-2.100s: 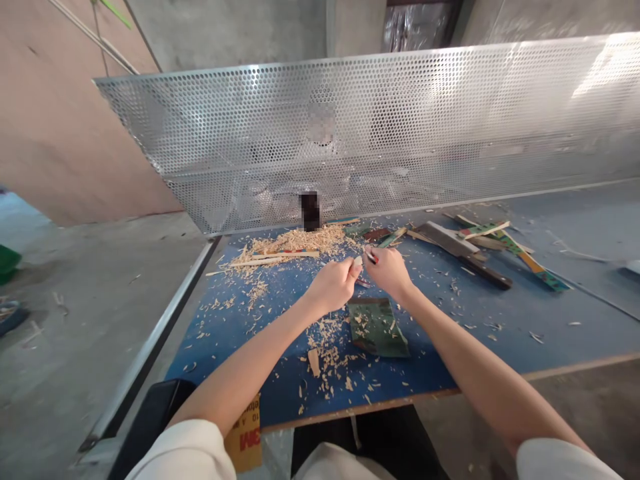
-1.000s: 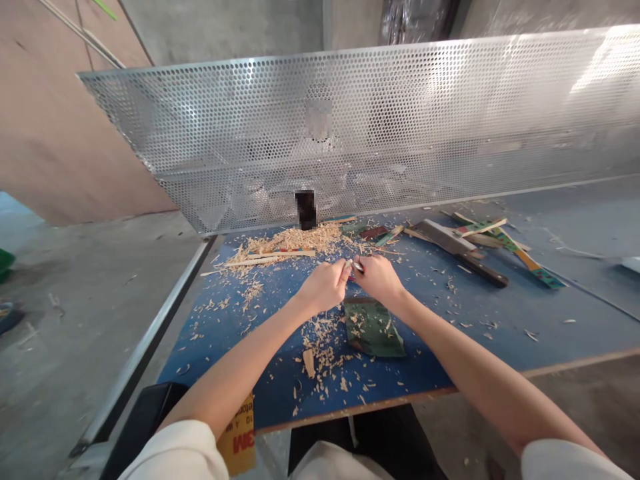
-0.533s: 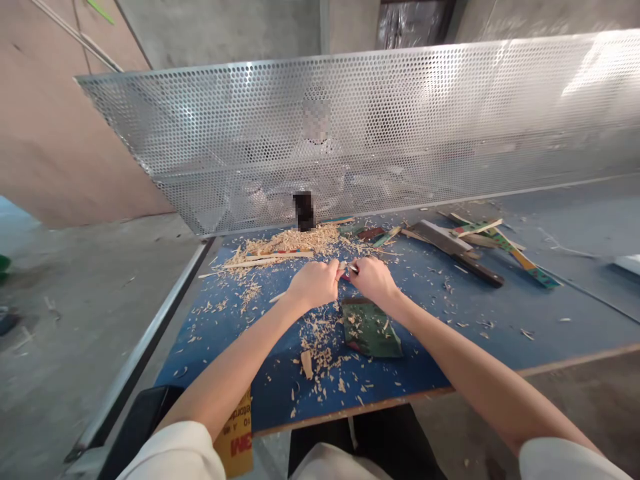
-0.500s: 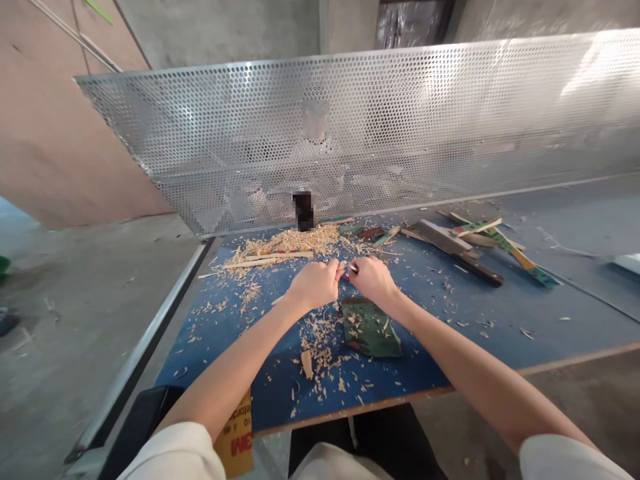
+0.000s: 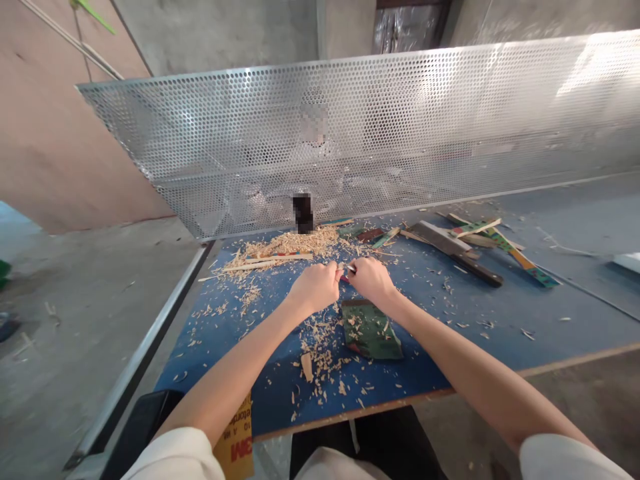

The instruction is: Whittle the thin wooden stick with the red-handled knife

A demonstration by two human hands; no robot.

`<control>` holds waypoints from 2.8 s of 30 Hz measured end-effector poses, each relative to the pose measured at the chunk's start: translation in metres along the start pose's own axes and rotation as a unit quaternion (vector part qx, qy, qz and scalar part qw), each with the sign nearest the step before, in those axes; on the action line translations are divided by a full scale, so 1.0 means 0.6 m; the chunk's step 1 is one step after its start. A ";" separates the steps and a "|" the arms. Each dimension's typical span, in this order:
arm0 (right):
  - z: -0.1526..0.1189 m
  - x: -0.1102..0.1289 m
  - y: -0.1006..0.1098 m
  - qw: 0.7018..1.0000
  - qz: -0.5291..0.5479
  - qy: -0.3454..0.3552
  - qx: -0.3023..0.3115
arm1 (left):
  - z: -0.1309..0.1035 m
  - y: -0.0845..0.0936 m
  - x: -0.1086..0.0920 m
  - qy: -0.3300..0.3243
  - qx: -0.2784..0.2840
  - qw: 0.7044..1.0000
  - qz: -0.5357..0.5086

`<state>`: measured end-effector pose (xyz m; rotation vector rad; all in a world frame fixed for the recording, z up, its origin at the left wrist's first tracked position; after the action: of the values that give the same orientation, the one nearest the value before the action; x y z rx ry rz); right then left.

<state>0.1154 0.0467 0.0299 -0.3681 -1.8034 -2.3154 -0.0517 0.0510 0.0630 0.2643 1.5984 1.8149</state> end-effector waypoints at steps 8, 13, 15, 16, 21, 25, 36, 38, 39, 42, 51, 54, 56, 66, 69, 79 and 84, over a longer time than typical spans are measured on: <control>0.009 0.001 0.015 1.000 -0.013 -0.009 -0.001 | 0.002 -0.013 -0.013 0.033 0.025 0.928 -0.371; 0.048 -0.082 0.046 0.990 -0.063 -0.124 0.022 | -0.023 0.012 -0.064 -0.078 0.154 0.866 -0.470; 0.054 -0.104 0.058 0.991 -0.043 -0.110 -0.057 | -0.021 0.020 -0.064 -0.062 0.130 0.849 -0.508; 0.054 -0.108 0.061 0.990 -0.030 -0.109 -0.082 | -0.017 0.022 -0.059 -0.047 0.116 0.838 -0.531; 0.036 -0.070 0.045 0.993 0.012 -0.041 -0.114 | 0.006 0.009 -0.016 0.011 0.106 0.812 -0.574; 0.021 -0.037 0.027 0.994 0.019 0.010 -0.111 | 0.009 -0.004 -0.003 0.043 0.111 0.792 -0.599; 0.004 -0.020 0.015 0.998 0.009 0.045 -0.040 | 0.015 -0.016 0.004 0.053 0.064 0.800 -0.594; 0.002 -0.020 0.014 0.998 0.007 0.046 -0.043 | 0.014 -0.015 0.004 0.057 0.074 0.802 -0.591; 0.002 -0.020 0.014 0.998 0.008 0.046 -0.043 | 0.013 -0.015 0.004 0.065 0.082 0.801 -0.590; 0.002 -0.023 0.010 0.998 0.015 0.040 -0.039 | 0.014 -0.013 0.004 0.095 0.113 0.786 -0.601; 0.022 -0.052 -0.006 0.987 0.153 0.002 -0.046 | 0.033 -0.041 0.057 0.139 0.167 0.726 -0.652; 0.026 -0.072 -0.012 0.980 0.191 -0.002 -0.049 | 0.040 -0.065 0.091 0.161 0.130 0.691 -0.693; 0.031 -0.084 -0.015 0.978 0.205 0.008 -0.030 | 0.041 -0.078 0.109 0.169 0.098 0.679 -0.708; 0.062 -0.061 0.003 0.942 0.310 0.125 0.044 | 0.031 -0.098 0.133 0.135 0.079 0.675 -0.721; 0.046 -0.065 -0.008 0.947 0.300 0.113 0.030 | 0.032 -0.100 0.136 0.121 0.089 0.681 -0.716; 0.023 -0.064 -0.023 0.975 0.179 0.130 -0.016 | 0.029 -0.090 0.136 0.124 0.089 0.700 -0.697; 0.025 -0.064 -0.019 0.978 0.158 0.135 0.011 | 0.030 -0.103 0.140 0.125 0.105 0.708 -0.687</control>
<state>0.1496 0.0637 0.0109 -0.2944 -1.5177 -2.0152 -0.0812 0.1169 -0.0146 -0.9174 1.4222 0.4692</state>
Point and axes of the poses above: each hand's wrist, its own z-axis towards the middle knuckle, its own y-axis out of the back of the hand, x = y × z, the point moved 2 cm from there along z, towards the middle knuckle, and after that the axes turned 1 degree about -x, right-handed, at the moved point
